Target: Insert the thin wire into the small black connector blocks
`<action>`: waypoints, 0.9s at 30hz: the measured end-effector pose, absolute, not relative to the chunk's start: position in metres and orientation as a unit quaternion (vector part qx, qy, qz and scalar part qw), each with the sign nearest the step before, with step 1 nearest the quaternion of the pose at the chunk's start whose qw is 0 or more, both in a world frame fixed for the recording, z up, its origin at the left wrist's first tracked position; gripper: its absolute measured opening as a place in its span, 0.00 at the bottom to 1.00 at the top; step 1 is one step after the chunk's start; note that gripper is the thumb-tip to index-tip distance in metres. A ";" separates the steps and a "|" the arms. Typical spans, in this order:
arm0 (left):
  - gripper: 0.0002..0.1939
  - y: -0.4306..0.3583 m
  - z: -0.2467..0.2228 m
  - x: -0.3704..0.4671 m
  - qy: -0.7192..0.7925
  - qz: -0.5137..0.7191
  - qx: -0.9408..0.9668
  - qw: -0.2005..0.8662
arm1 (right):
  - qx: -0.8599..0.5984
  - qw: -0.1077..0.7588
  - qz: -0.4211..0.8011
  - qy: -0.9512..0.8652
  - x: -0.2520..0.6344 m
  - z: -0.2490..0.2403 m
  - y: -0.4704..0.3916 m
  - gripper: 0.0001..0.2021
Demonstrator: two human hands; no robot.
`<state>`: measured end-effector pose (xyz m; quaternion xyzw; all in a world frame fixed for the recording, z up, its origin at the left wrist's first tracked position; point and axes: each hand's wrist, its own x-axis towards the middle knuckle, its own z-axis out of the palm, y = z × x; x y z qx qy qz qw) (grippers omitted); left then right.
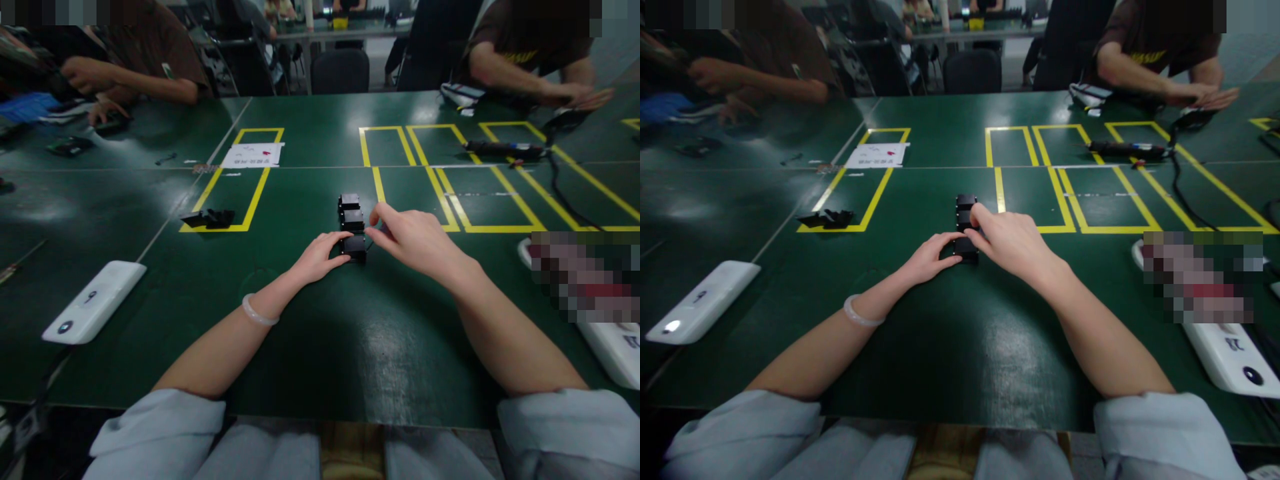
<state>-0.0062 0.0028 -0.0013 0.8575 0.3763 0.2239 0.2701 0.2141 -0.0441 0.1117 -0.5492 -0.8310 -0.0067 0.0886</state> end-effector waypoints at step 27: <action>0.24 0.003 -0.001 -0.006 0.373 0.230 0.855 0.277 | -0.546 0.106 -0.001 -0.831 0.215 0.106 -0.043 0.13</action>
